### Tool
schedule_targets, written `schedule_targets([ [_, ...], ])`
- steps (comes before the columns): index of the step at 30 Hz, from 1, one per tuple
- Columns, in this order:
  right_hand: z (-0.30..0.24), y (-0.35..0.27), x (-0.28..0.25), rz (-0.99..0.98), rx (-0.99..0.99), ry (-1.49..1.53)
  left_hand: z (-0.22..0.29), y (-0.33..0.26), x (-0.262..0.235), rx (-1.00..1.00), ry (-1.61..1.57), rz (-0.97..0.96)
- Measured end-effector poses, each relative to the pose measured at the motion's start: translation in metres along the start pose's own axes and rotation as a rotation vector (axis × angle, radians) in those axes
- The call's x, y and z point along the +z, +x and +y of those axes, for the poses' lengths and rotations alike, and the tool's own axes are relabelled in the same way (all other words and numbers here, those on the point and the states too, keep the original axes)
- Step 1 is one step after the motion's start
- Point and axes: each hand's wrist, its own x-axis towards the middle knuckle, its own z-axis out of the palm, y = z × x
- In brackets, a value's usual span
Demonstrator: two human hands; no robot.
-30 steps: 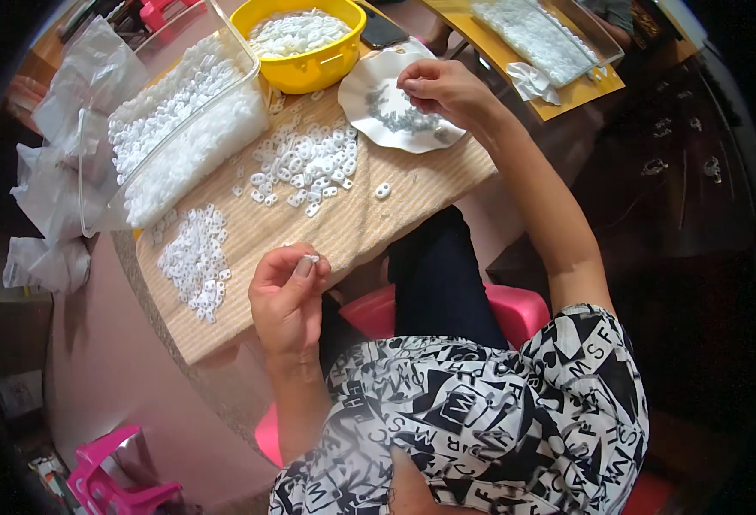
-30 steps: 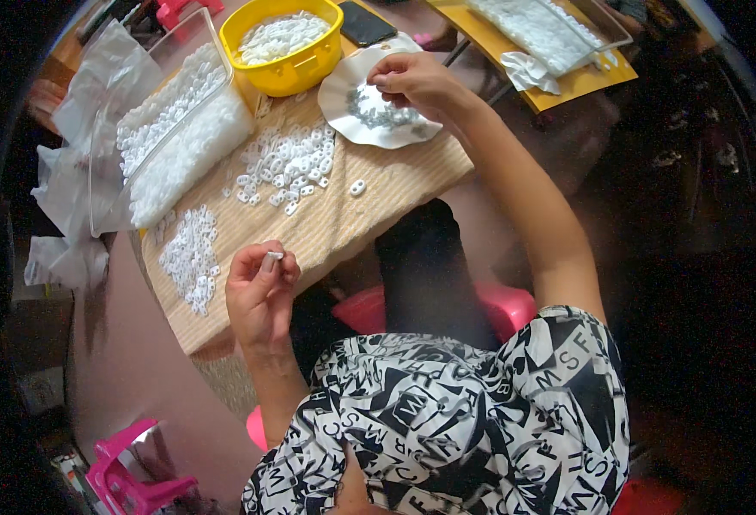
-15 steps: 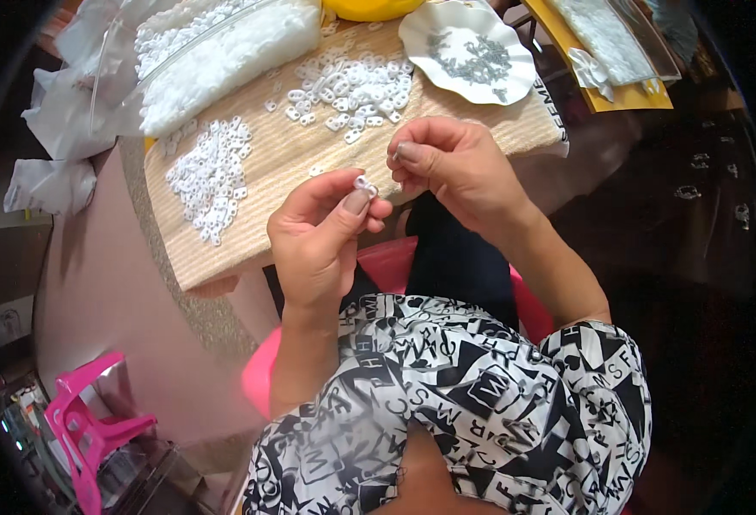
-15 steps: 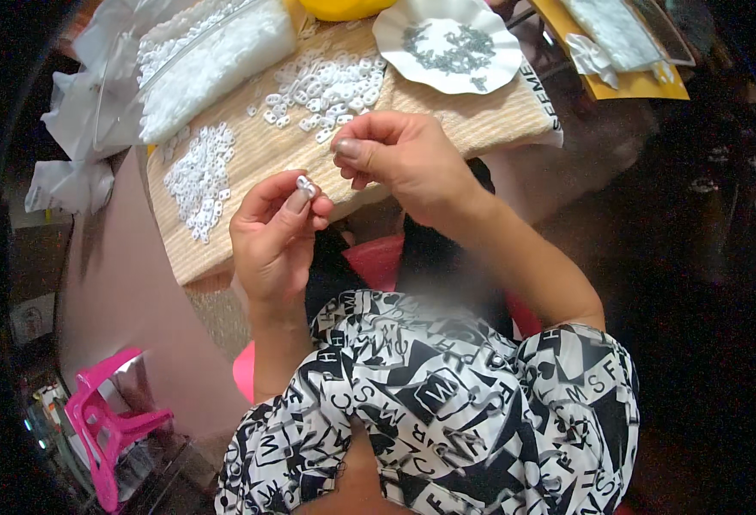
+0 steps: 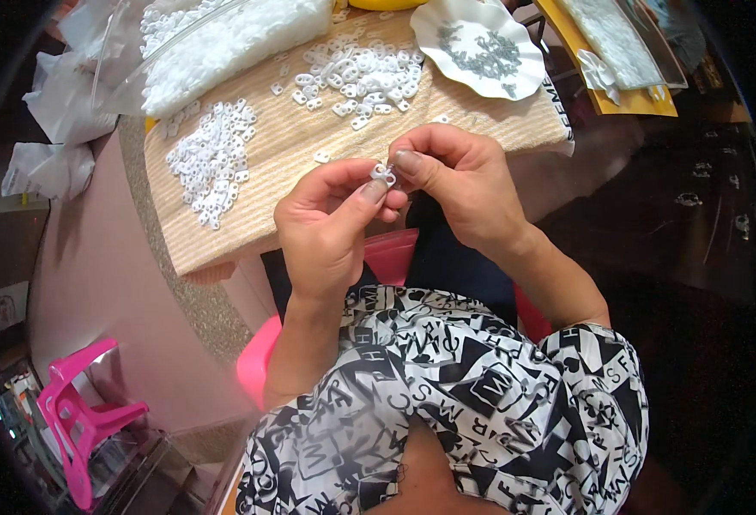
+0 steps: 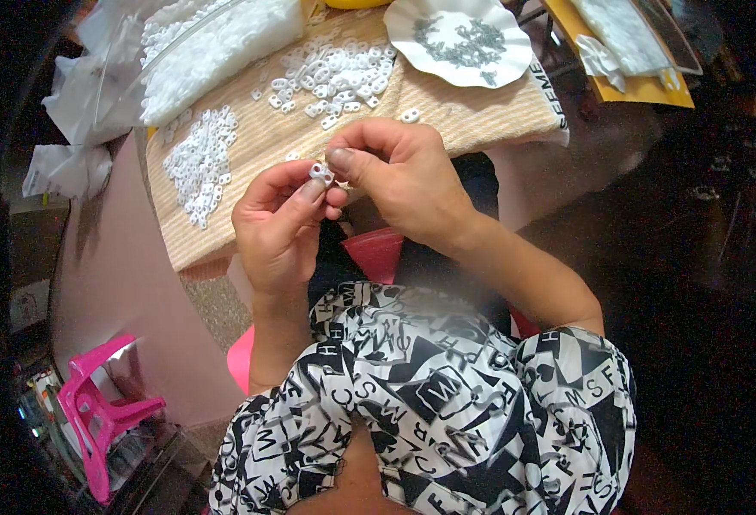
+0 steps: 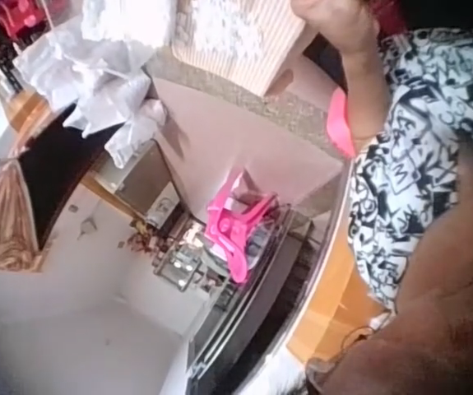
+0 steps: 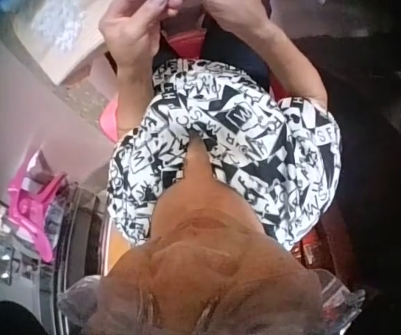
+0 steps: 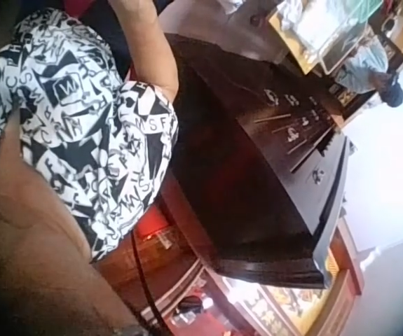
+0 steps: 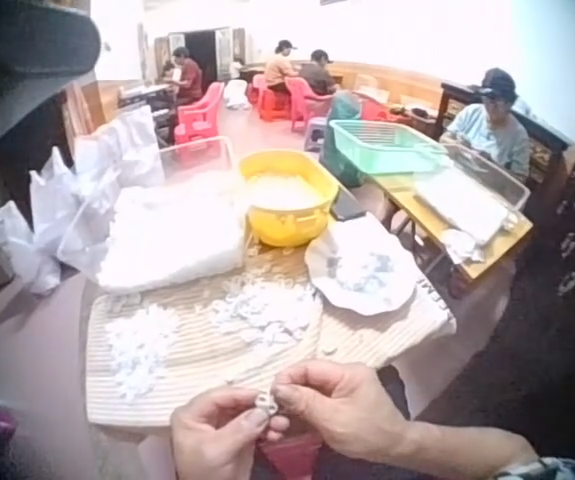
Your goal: Manual assembly of small metal components into plastic housings.
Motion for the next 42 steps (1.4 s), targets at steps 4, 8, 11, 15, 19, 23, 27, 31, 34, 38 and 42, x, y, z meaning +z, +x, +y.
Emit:
schedule_targets([
  [4,0.005,0.002,-0.004,0.029,-0.111,-0.113,-0.001,0.000,0.000,0.015,0.008,0.022],
  [8,-0.001,-0.002,0.000,-0.018,0.014,-0.048,-0.001,0.000,0.000,0.015,0.013,0.018],
  [11,0.004,0.000,-0.002,0.027,-0.058,-0.161,-0.001,-0.001,0.001,0.004,0.020,0.027],
  [15,0.008,0.003,-0.005,0.067,-0.195,-0.227,0.000,-0.002,0.003,0.002,0.016,0.036],
  [19,-0.003,-0.003,0.004,0.026,-0.021,-0.091,-0.001,-0.002,0.002,0.006,0.018,0.032],
  [23,-0.004,-0.005,0.003,0.020,-0.116,-0.290,-0.002,-0.002,0.002,0.011,0.010,0.031],
  [27,-0.003,-0.007,0.006,-0.008,-0.114,-0.288,-0.001,-0.004,0.002,0.029,0.085,0.049],
  [31,-0.003,-0.009,0.006,-0.008,-0.130,-0.318,-0.002,-0.008,0.004,0.096,0.236,0.077],
  [34,-0.001,-0.008,0.005,-0.015,-0.188,-0.423,-0.003,-0.009,0.004,0.170,0.336,0.064],
  [38,0.004,-0.006,0.004,-0.020,-0.222,-0.449,-0.005,-0.008,0.004,0.243,0.455,0.061],
  [42,0.011,-0.004,0.004,-0.001,-0.164,-0.411,-0.008,-0.008,0.004,0.274,0.469,0.071],
])
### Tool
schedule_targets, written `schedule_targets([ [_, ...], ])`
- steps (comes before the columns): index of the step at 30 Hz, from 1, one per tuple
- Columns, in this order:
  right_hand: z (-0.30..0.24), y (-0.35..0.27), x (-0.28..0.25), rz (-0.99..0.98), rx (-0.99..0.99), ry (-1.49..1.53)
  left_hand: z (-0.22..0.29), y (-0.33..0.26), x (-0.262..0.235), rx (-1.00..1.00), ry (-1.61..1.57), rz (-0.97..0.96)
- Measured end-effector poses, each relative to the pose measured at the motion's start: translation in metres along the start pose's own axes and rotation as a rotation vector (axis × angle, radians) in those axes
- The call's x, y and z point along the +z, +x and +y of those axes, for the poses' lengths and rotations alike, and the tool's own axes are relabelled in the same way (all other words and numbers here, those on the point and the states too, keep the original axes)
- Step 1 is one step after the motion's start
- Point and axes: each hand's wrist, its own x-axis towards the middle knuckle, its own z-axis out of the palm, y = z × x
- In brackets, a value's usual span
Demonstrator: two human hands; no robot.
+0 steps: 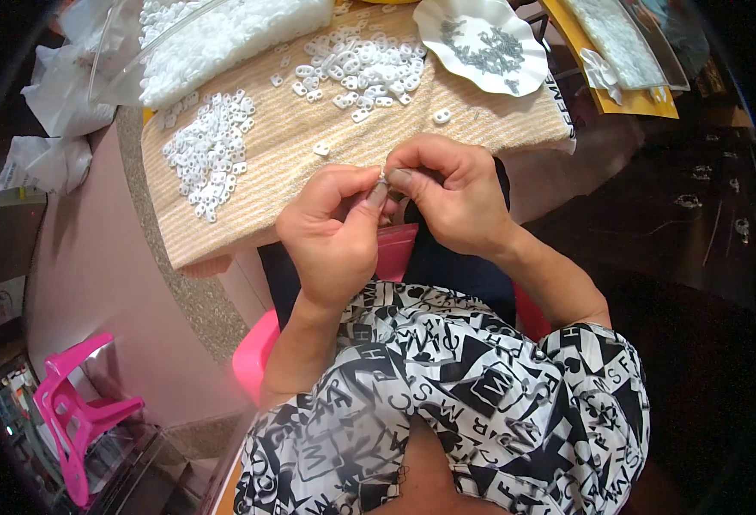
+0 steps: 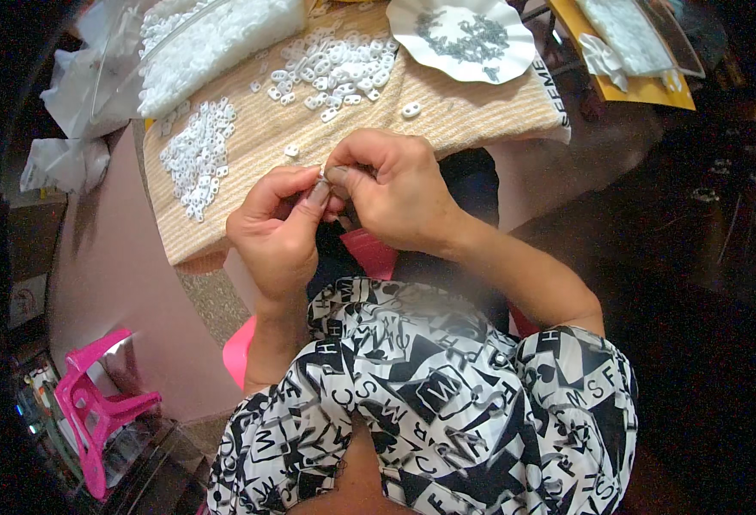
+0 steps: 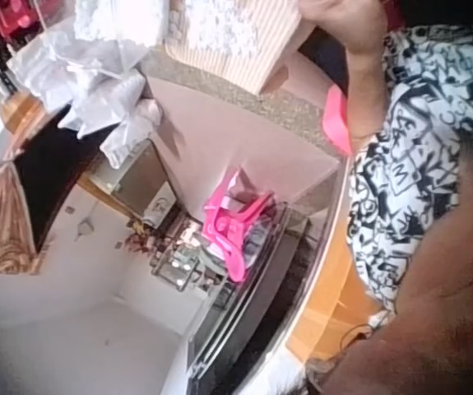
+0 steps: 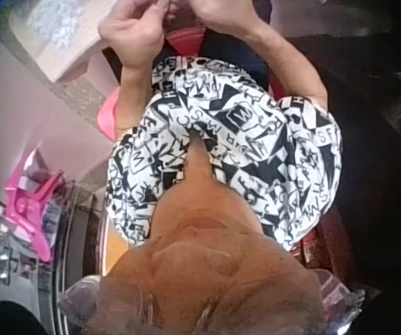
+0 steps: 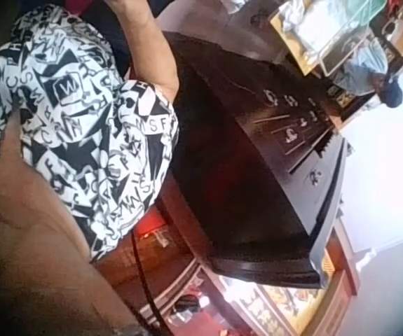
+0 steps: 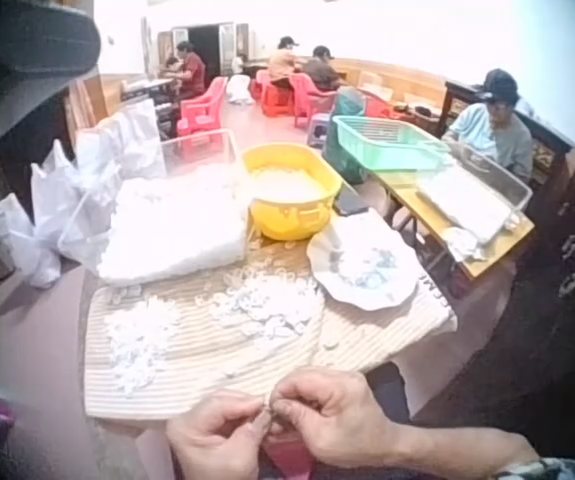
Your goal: Manual assembly of small metal components into plastic housings.
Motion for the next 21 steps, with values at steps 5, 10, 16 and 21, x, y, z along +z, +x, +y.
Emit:
schedule_targets([
  [5,0.005,0.009,-0.003,-0.047,0.115,0.172,-0.010,0.007,-0.002,-0.058,-0.036,0.044],
  [10,0.011,0.019,-0.020,-0.025,0.196,0.215,-0.013,0.016,-0.015,-0.194,-0.253,0.077],
  [16,0.034,0.021,-0.023,0.014,-0.159,-0.469,-0.020,0.036,-0.055,-0.102,-0.464,0.196],
  [21,0.042,0.034,-0.005,-0.086,-0.504,-0.886,-0.008,0.044,-0.080,-0.035,-0.477,0.315],
])
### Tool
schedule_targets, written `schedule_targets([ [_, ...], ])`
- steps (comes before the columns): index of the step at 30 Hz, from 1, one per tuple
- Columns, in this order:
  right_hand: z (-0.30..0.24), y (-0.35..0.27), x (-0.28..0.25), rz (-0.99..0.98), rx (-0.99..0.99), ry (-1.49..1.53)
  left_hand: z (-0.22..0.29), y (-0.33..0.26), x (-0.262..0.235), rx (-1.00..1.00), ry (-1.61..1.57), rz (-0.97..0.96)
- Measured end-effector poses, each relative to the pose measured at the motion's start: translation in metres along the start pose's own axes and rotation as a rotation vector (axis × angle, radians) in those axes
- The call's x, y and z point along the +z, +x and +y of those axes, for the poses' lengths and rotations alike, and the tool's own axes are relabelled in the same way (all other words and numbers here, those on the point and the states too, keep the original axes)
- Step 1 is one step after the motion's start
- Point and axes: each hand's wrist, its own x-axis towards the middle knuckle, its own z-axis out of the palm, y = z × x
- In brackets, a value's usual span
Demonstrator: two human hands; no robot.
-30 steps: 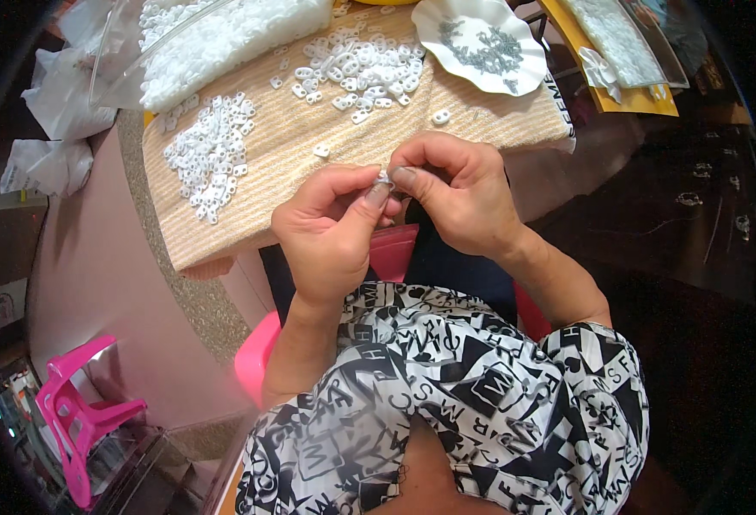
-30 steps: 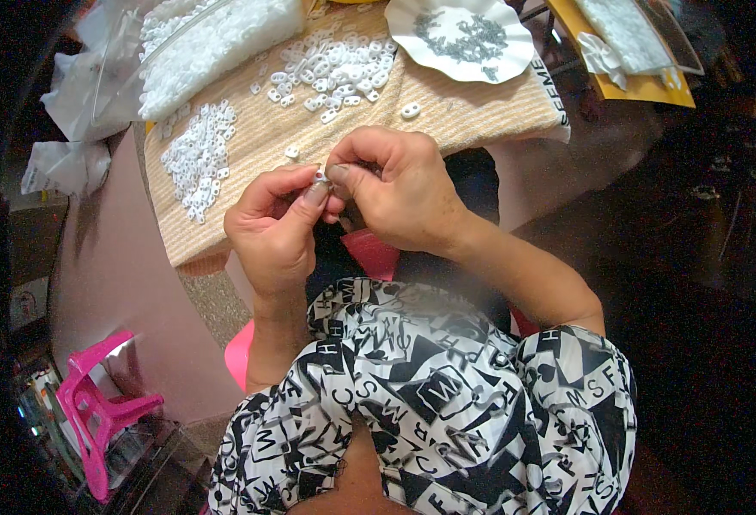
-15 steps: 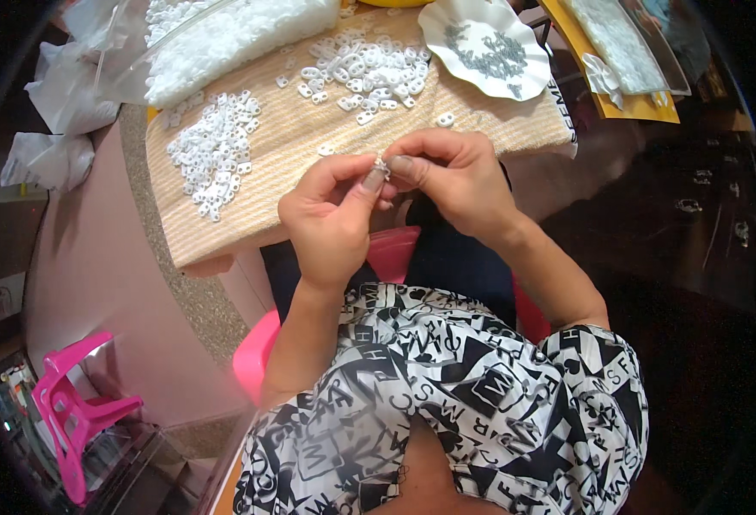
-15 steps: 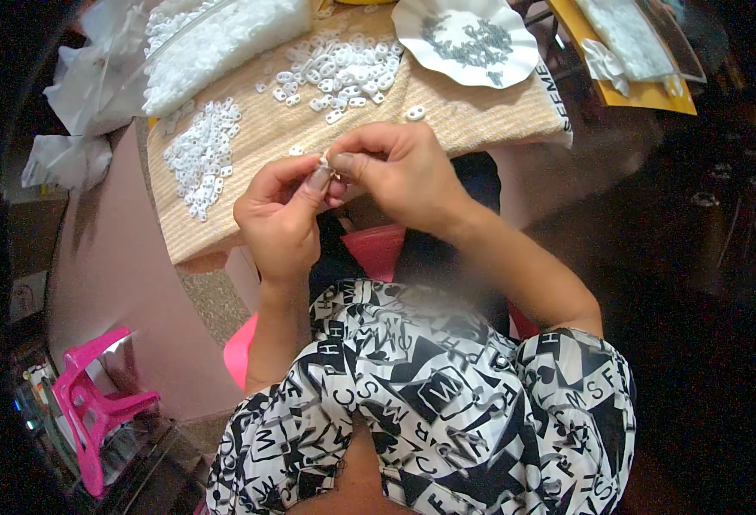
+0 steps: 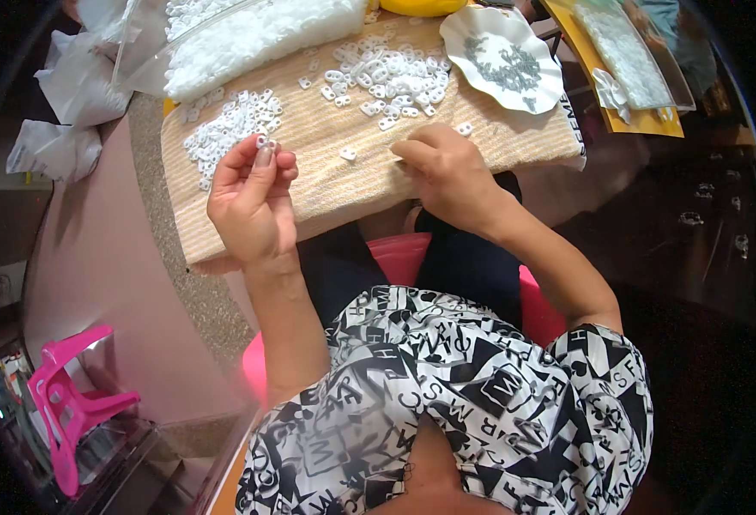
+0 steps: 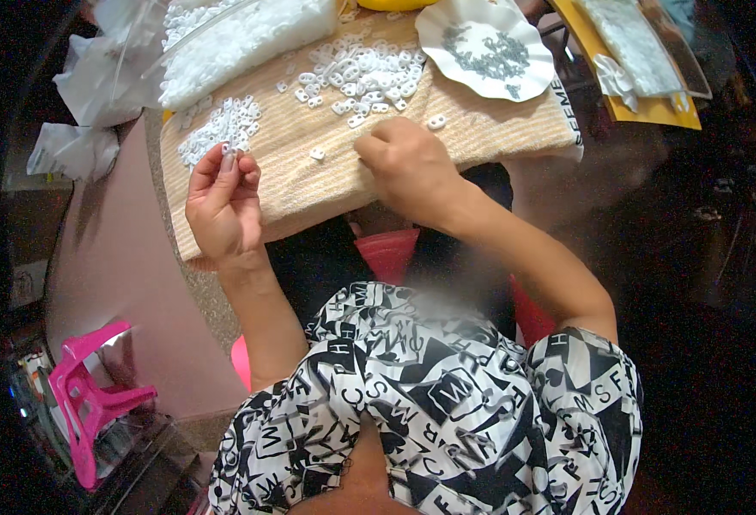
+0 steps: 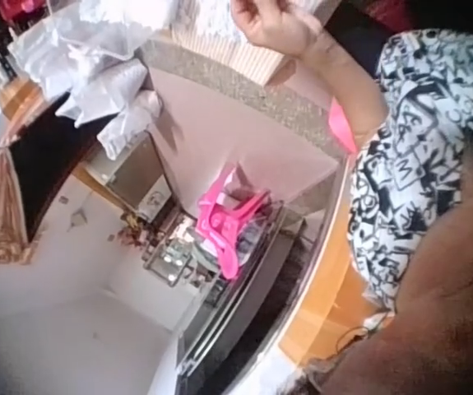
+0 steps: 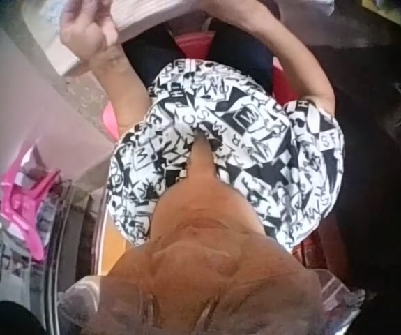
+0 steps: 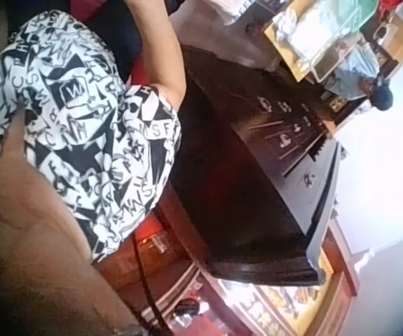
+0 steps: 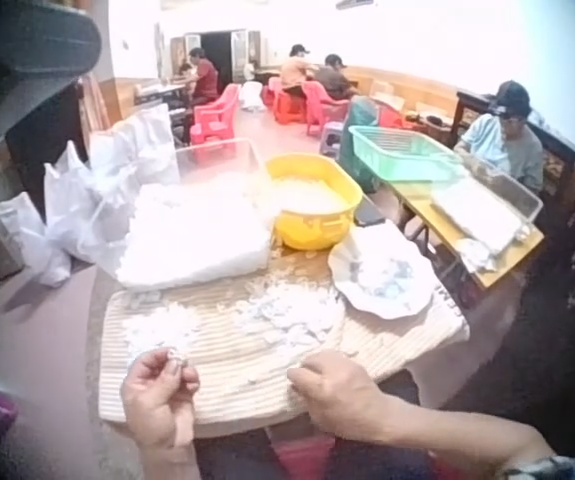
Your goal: Manual assembly of small metal components into plastic housings.
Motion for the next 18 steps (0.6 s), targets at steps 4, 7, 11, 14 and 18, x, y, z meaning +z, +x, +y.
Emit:
schedule_targets([
  [4,-0.011,0.027,0.023,0.017,-0.058,-0.003,0.001,-0.004,0.007,-0.018,0.043,0.000],
  [7,-0.009,0.033,0.042,-0.074,-0.075,-0.050,-0.004,-0.004,0.009,-0.024,0.032,-0.024],
  [11,-0.005,0.033,0.025,-0.053,-0.028,-0.045,0.000,-0.004,0.008,-0.042,0.034,-0.006],
  [14,0.014,0.030,0.006,-0.048,-0.001,-0.111,-0.004,-0.001,0.003,-0.057,0.039,-0.011],
  [18,0.037,0.035,-0.010,-0.006,0.030,-0.189,-0.009,-0.002,0.005,-0.073,0.034,-0.017],
])
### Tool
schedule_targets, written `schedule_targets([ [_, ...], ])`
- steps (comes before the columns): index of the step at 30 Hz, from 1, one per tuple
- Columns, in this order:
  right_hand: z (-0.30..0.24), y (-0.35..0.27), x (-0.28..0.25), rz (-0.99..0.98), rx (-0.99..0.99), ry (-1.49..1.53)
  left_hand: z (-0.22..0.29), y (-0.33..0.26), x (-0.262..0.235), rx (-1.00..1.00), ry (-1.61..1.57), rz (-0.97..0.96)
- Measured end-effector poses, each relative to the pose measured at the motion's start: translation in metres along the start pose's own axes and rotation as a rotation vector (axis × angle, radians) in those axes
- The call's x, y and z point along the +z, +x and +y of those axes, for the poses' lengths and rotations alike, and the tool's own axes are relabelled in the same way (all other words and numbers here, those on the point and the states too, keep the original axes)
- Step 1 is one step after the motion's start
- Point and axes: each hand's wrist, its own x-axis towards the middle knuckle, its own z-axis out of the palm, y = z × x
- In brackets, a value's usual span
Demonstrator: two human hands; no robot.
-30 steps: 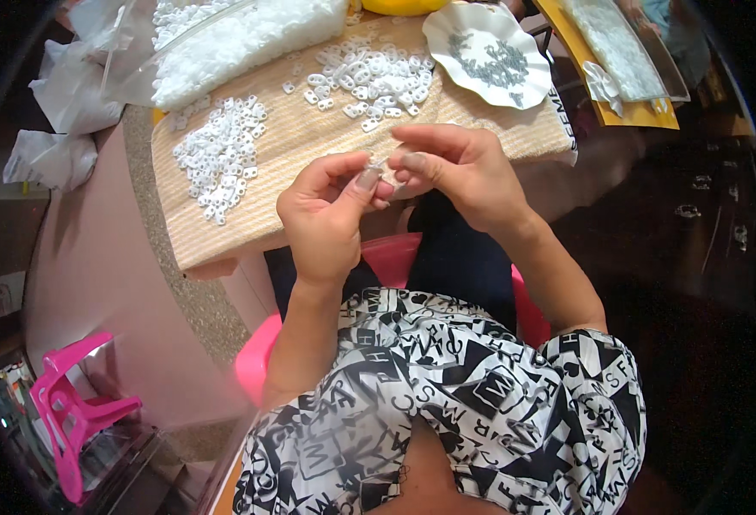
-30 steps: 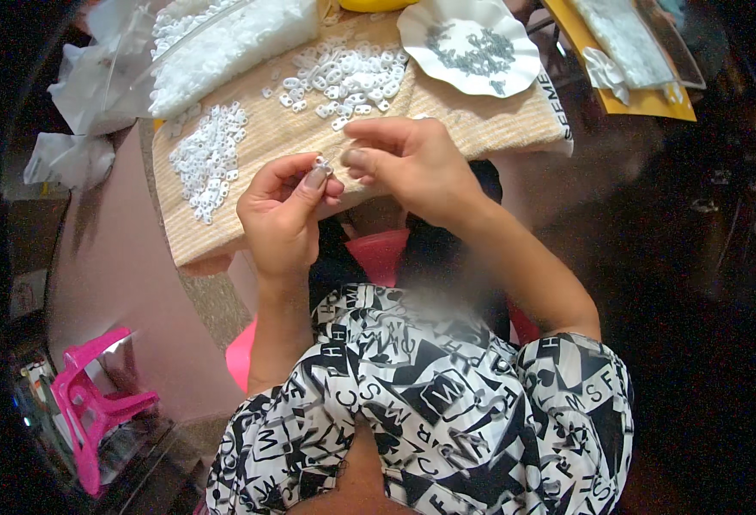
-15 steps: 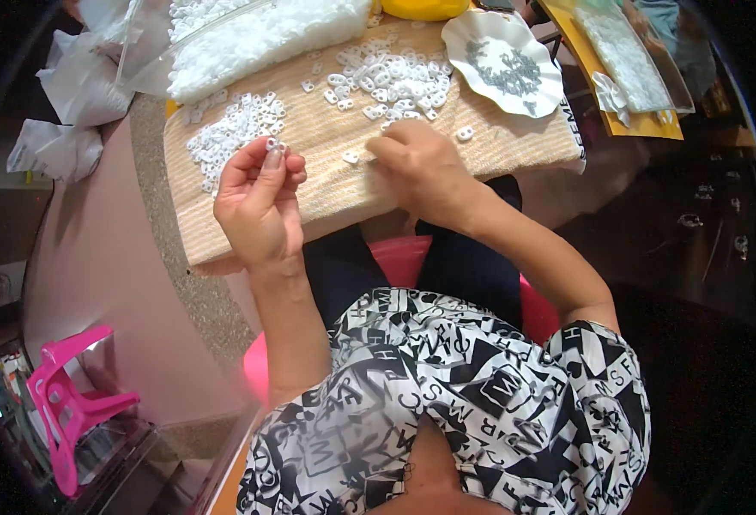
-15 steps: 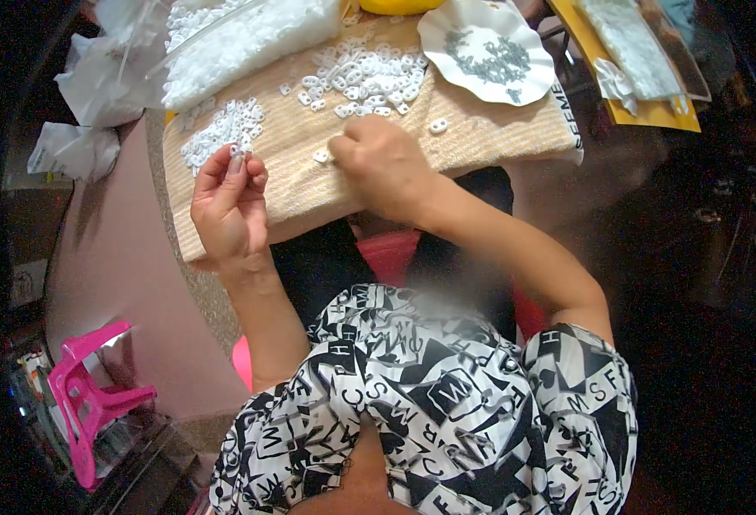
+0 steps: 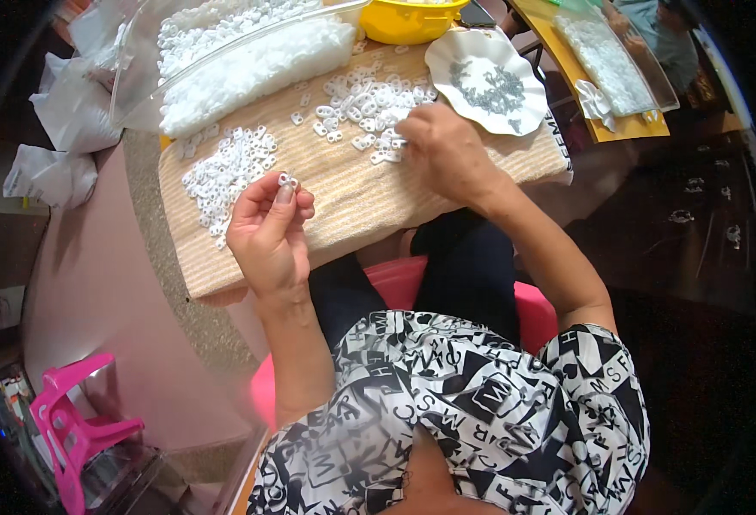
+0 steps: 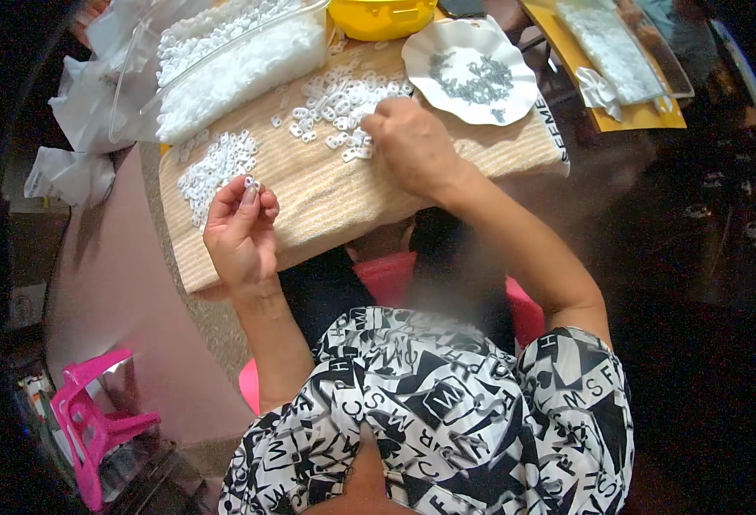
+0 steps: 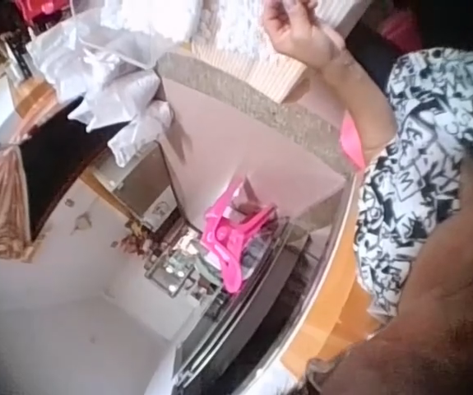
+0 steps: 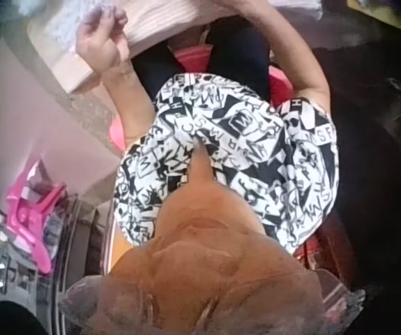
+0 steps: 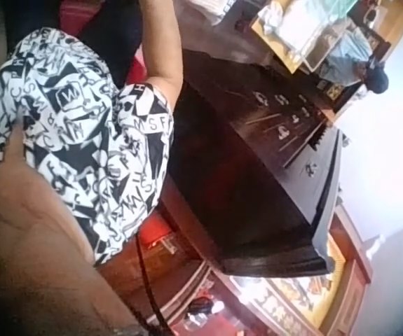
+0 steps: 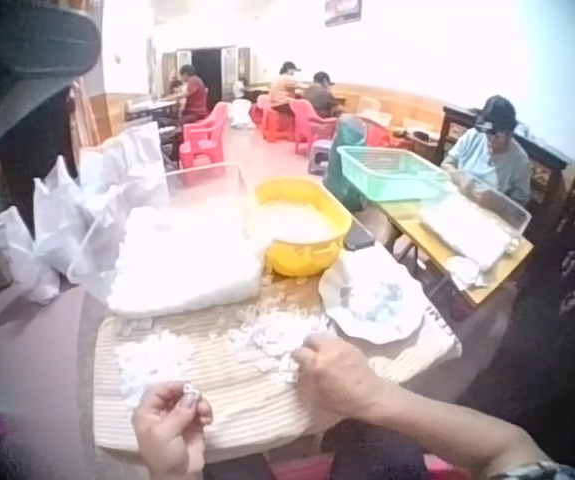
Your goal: Manual assembly of small metal components into plastic housings.
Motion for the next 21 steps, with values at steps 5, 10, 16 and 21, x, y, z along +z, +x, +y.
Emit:
schedule_targets([
  [5,0.021,0.038,0.007,0.040,0.073,-0.026,-0.002,-0.001,0.004,-0.024,0.020,-0.024],
  [10,0.017,0.061,0.018,-0.168,0.033,-0.060,0.000,-0.006,0.009,-0.048,0.023,-0.037],
  [16,0.020,0.055,0.013,-0.114,0.014,-0.061,-0.002,-0.007,0.013,-0.063,0.016,-0.067],
  [21,0.002,0.030,-0.024,-0.257,0.524,1.426,-0.002,-0.016,0.020,-0.089,0.051,-0.094],
])
